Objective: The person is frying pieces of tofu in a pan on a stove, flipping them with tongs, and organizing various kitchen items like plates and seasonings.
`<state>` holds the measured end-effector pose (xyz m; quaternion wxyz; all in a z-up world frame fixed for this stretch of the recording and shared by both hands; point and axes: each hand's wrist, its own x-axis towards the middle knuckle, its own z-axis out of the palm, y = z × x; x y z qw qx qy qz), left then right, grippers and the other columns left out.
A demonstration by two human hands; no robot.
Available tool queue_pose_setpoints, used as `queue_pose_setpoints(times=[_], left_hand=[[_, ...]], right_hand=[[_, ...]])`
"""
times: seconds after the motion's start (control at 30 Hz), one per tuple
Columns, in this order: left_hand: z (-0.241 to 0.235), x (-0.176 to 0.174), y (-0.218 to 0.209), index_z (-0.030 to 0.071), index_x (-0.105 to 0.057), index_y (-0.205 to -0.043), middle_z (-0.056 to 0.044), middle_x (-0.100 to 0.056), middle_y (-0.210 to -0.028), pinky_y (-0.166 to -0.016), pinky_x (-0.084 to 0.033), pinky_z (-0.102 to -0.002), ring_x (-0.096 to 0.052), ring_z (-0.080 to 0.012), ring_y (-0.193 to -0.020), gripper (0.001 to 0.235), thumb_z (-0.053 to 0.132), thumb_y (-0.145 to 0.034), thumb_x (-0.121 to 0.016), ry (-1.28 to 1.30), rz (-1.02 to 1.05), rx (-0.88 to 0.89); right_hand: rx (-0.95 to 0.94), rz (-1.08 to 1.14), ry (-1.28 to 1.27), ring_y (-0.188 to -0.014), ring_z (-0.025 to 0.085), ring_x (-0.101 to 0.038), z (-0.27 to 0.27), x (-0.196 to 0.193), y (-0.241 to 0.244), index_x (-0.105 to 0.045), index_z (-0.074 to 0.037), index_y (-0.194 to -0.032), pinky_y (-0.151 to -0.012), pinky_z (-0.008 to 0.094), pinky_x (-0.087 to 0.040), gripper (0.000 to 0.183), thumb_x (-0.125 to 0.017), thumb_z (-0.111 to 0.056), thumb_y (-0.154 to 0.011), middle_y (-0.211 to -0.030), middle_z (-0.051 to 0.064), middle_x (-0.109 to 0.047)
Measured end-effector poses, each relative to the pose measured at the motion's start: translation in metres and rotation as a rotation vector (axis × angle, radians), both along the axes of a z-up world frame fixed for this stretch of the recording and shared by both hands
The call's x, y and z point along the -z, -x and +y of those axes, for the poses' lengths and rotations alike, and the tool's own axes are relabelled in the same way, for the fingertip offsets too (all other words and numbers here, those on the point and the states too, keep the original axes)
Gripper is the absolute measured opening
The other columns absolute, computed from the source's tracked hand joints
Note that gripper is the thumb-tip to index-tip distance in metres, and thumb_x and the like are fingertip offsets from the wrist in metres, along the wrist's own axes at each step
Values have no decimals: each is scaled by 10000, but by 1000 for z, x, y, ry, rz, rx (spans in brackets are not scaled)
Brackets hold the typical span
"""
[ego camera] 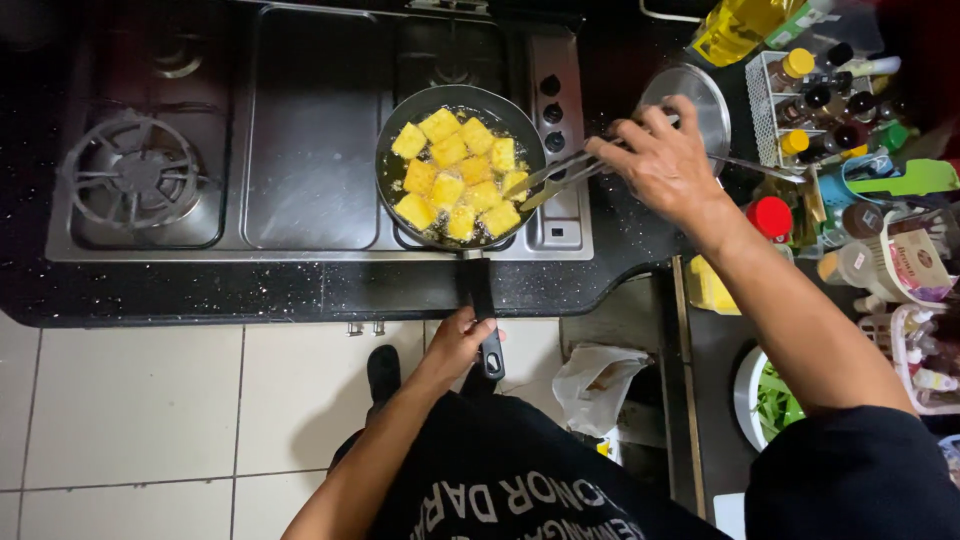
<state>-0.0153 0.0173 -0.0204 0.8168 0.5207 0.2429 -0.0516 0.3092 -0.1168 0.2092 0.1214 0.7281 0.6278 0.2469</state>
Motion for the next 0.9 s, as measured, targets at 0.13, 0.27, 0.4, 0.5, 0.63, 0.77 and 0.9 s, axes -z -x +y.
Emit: queue_pose_setpoints(times=[0.13, 0.27, 0.4, 0.5, 0.63, 0.77, 0.9], left_hand=[[-2, 13, -1, 1, -617, -1128, -126, -761, -961, -649, -567, -313, -686, -163, -767, 273, 222, -969, -624, 41, -20, -4], [-2, 12, -4, 25, -596, -1168, -110, -759, -970, -632, -567, -316, -689, -157, -771, 292, 227, -958, -617, 75, 26, -1], [-1, 10, -3, 34, -596, -1179, -107, -770, -982, -627, -571, -294, -696, -141, -769, 288, 223, -965, -629, 58, 17, 0], [1, 8, -4, 63, -606, -1188, -80, -765, -979, -569, -509, -268, -654, -115, -728, 277, 239, -973, -611, 2, 64, 51], [2, 6, -5, 65, -603, -1178, -67, -783, -974, -561, -505, -254, -671, -98, -725, 273, 242, -970, -613, -35, 91, 57], [1, 16, -4, 54, -601, -1144, -72, -776, -961, -554, -526, -252, -666, -102, -699, 262, 253, -977, -635, 2, 38, 43], [3, 30, -3, 35, -641, -1035, -45, -703, -857, -515, -521, -271, -641, -111, -653, 235, 262, -985, -675, -72, 21, 86]], right_hand=[[43, 8, -40, -1183, 213, -566, 2, 0, 18, -726, -315, -1354, -1162, 514, -302, 422, -708, -218, -943, -1228, -33, -675], [104, 146, -114, -1140, 247, -566, 11, 19, 41, -718, -255, -1358, -1126, 547, -311, 437, -755, -274, -923, -1174, 17, -666], [175, 159, -159, -1105, 256, -565, 17, 46, 54, -708, -252, -1368, -1094, 547, -331, 454, -775, -269, -919, -1107, 24, -648], [194, 180, -171, -1112, 247, -569, 25, 56, 62, -701, -259, -1375, -1102, 526, -341, 499, -780, -224, -883, -1107, 12, -646], [172, 238, -195, -1105, 258, -569, 33, 52, 73, -696, -237, -1369, -1089, 525, -343, 531, -784, -217, -846, -1117, 21, -652], [188, 266, -228, -1088, 267, -577, 36, 38, 74, -690, -213, -1361, -1062, 533, -352, 519, -779, -224, -851, -1100, 32, -662], [256, 311, -200, -976, 267, -616, 43, 29, 75, -692, -168, -1325, -928, 484, -410, 458, -762, -286, -887, -1002, 46, -675]])
